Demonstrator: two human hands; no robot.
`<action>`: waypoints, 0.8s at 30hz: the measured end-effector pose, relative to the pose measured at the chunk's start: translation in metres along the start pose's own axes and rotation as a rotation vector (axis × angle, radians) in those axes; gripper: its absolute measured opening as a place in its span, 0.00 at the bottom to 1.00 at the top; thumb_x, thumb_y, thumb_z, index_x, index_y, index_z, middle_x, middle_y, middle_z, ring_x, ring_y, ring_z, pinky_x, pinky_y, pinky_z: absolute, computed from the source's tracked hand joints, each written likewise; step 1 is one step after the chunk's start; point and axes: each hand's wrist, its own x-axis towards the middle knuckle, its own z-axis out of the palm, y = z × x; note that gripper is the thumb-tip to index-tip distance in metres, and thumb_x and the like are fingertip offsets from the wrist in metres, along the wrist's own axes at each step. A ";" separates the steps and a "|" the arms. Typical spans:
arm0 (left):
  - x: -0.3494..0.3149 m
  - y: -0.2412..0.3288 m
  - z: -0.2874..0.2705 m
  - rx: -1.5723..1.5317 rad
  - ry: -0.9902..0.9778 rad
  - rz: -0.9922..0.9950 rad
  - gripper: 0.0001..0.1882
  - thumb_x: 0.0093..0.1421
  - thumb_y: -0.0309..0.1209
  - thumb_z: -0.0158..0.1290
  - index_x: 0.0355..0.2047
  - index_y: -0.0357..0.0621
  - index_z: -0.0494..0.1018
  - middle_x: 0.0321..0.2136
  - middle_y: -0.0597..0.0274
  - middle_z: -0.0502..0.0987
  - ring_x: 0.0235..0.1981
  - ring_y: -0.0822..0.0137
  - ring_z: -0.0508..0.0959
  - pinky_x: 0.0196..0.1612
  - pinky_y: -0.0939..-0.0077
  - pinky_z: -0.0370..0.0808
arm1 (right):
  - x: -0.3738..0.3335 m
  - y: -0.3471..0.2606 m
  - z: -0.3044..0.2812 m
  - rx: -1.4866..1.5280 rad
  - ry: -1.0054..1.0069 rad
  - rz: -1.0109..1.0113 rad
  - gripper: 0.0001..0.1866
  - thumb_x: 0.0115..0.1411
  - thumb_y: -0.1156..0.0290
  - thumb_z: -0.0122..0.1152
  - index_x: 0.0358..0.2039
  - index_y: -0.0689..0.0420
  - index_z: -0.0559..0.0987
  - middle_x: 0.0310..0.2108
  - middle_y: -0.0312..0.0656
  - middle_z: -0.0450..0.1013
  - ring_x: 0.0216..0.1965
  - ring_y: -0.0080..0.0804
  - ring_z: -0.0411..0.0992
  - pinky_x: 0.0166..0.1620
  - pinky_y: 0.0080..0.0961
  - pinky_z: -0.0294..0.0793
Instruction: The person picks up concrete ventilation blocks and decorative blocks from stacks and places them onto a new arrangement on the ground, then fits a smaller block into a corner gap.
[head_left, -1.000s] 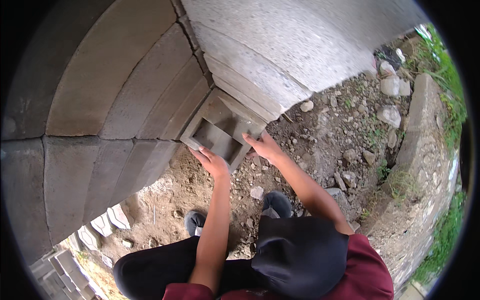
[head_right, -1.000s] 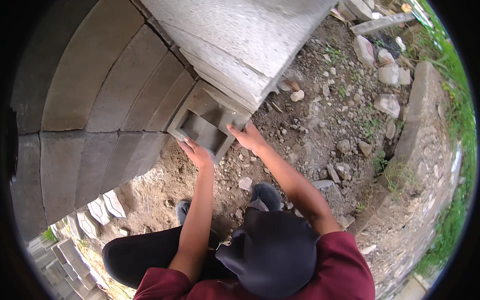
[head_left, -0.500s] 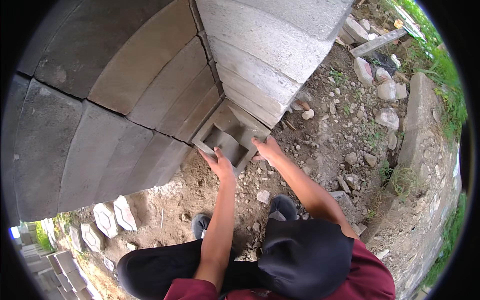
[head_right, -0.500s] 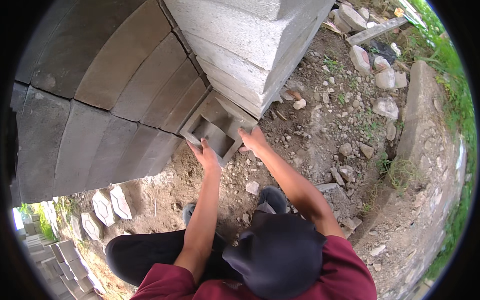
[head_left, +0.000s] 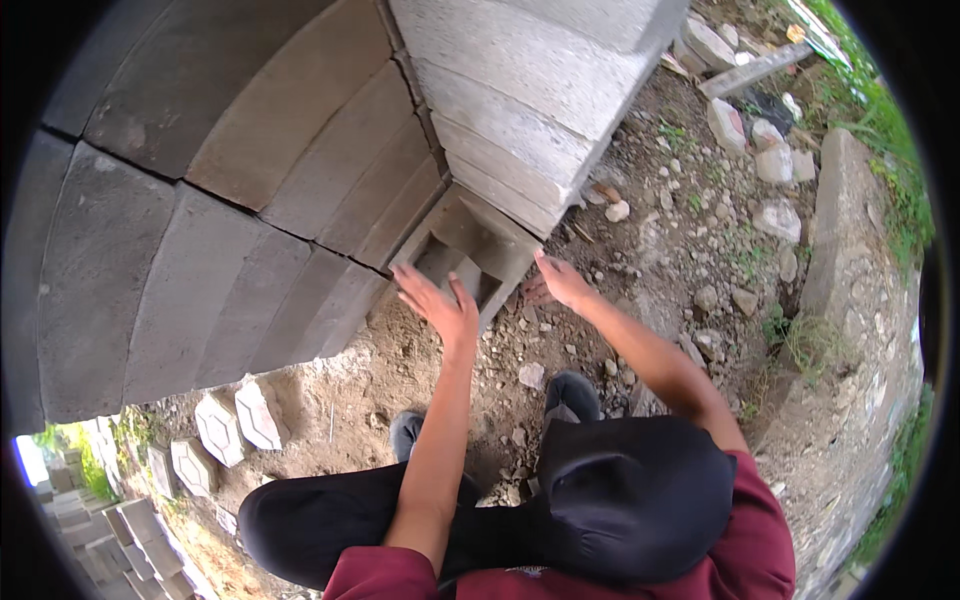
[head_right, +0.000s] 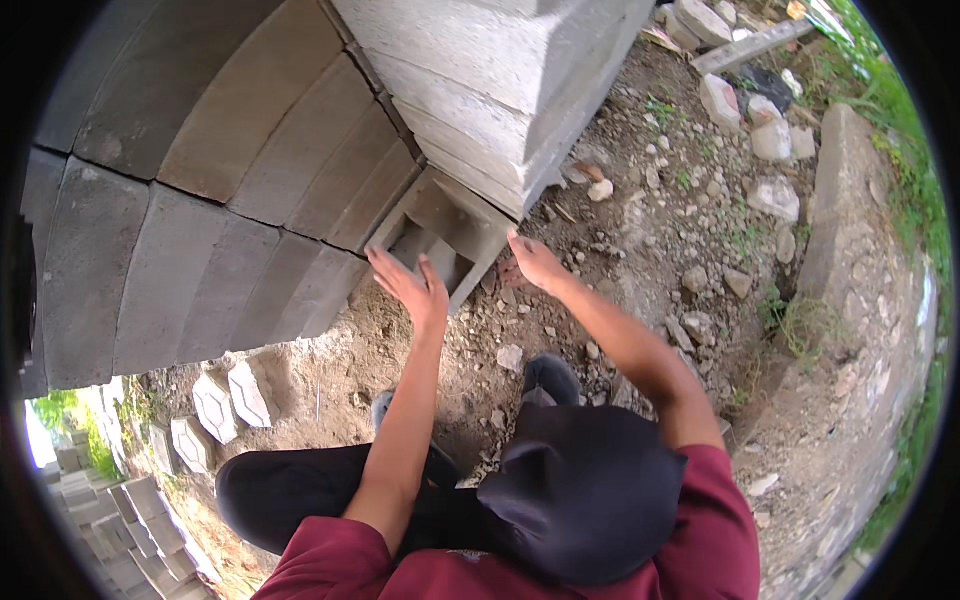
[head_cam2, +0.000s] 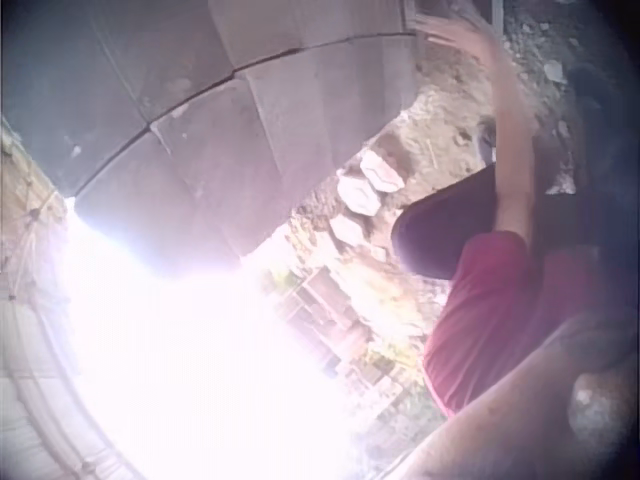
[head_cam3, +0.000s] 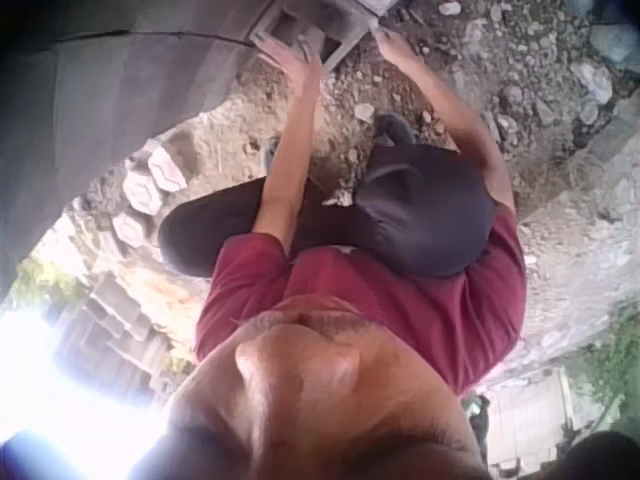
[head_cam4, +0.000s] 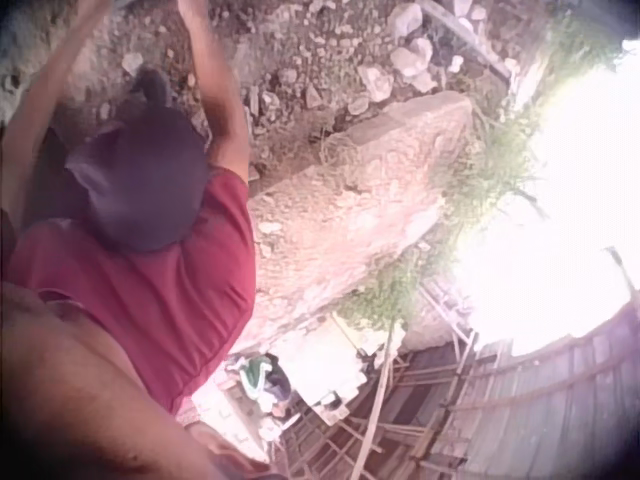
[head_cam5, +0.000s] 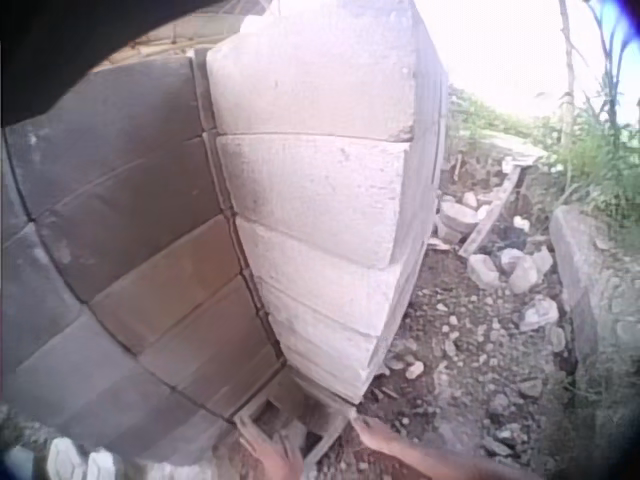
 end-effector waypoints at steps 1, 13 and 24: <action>0.004 0.017 -0.008 -0.042 -0.067 0.196 0.33 0.60 0.32 0.45 0.63 0.43 0.46 0.61 0.44 0.52 0.61 0.50 0.57 0.61 0.66 0.54 | -0.003 0.004 -0.012 -0.274 0.019 -0.013 0.28 0.61 0.47 0.45 0.43 0.63 0.69 0.32 0.51 0.73 0.31 0.41 0.77 0.32 0.36 0.78; 0.095 0.016 -0.027 0.185 -1.165 1.438 0.13 0.55 0.41 0.51 0.30 0.44 0.69 0.30 0.58 0.71 0.37 0.58 0.72 0.41 0.63 0.68 | -0.082 -0.147 -0.050 -2.114 -0.356 -0.166 0.15 0.49 0.65 0.57 0.30 0.65 0.78 0.32 0.54 0.75 0.36 0.50 0.75 0.38 0.41 0.75; 0.031 -0.004 -0.024 0.454 -1.188 0.789 0.27 0.54 0.51 0.52 0.31 0.32 0.71 0.29 0.44 0.75 0.31 0.50 0.78 0.36 0.59 0.75 | -0.073 -0.068 0.035 -2.084 -0.898 -0.163 0.17 0.51 0.61 0.56 0.32 0.63 0.78 0.35 0.53 0.75 0.42 0.49 0.73 0.42 0.42 0.73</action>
